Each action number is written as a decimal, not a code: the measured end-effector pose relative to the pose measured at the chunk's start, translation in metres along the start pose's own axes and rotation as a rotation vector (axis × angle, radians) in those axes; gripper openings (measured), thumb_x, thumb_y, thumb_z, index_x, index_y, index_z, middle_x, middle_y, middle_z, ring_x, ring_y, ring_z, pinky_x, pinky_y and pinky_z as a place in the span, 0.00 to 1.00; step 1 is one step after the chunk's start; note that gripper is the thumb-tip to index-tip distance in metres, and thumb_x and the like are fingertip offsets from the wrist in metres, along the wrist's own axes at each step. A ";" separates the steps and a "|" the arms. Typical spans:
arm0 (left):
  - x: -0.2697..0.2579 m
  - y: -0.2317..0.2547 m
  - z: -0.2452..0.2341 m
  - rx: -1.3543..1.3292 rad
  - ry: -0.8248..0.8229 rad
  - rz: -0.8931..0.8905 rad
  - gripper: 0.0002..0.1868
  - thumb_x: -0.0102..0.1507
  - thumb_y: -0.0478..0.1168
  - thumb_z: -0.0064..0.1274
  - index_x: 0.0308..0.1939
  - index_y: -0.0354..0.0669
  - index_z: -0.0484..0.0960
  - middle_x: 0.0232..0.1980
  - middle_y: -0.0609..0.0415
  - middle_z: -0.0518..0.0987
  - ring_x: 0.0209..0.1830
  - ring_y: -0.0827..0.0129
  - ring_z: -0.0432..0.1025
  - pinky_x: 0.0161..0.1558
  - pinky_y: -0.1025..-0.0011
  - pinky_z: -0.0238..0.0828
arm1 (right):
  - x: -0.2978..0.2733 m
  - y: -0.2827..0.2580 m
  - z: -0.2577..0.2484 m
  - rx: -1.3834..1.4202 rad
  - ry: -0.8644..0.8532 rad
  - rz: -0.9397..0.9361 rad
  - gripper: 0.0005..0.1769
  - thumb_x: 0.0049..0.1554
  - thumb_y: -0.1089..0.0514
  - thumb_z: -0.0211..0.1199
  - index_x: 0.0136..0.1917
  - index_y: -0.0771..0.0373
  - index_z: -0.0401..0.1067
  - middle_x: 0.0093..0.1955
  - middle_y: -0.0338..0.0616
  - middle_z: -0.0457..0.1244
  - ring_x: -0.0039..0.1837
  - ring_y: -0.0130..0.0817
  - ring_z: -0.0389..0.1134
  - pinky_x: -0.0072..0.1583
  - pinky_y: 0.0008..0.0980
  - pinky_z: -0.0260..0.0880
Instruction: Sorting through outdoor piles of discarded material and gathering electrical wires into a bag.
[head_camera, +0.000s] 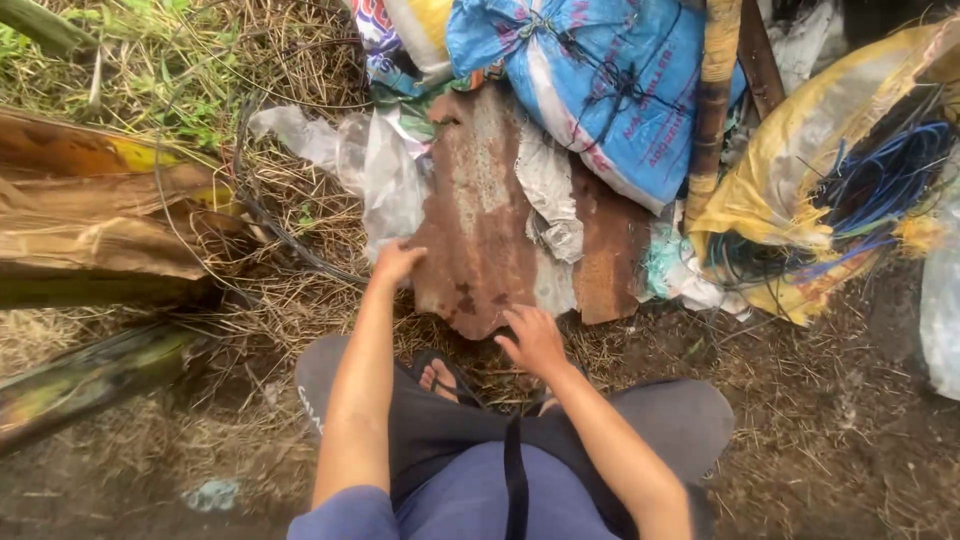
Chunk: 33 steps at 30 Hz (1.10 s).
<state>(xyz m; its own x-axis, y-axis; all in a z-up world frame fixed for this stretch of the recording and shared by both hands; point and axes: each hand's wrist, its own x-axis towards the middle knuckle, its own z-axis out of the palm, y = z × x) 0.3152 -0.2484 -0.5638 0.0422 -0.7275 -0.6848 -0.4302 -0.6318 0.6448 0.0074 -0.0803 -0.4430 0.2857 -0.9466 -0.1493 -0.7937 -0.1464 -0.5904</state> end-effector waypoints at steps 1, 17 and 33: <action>-0.008 0.022 0.002 -0.003 0.002 0.013 0.30 0.56 0.44 0.64 0.59 0.32 0.78 0.53 0.42 0.83 0.53 0.56 0.80 0.56 0.64 0.75 | 0.004 -0.001 0.001 -0.007 0.010 -0.005 0.31 0.54 0.43 0.68 0.65 0.62 0.71 0.67 0.53 0.63 0.70 0.51 0.61 0.70 0.50 0.58; -0.139 0.282 0.064 0.637 -0.393 0.466 0.40 0.66 0.73 0.43 0.39 0.38 0.88 0.42 0.37 0.84 0.44 0.50 0.79 0.51 0.54 0.73 | -0.018 -0.016 -0.087 -0.054 0.598 0.282 0.11 0.61 0.54 0.67 0.42 0.65 0.76 0.34 0.54 0.66 0.37 0.50 0.68 0.42 0.47 0.66; -0.028 0.047 0.107 1.068 -0.393 0.352 0.37 0.58 0.67 0.62 0.56 0.39 0.84 0.59 0.39 0.81 0.56 0.52 0.76 0.56 0.57 0.73 | -0.080 0.091 -0.310 0.345 0.640 0.334 0.07 0.63 0.64 0.68 0.45 0.68 0.73 0.39 0.25 0.61 0.45 0.17 0.57 0.46 0.26 0.58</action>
<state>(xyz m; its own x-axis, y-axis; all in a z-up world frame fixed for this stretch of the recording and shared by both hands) 0.1972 -0.2295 -0.5505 -0.4278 -0.5666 -0.7042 -0.9039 0.2641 0.3366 -0.2542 -0.1068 -0.2394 -0.3845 -0.9211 0.0608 -0.5422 0.1721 -0.8224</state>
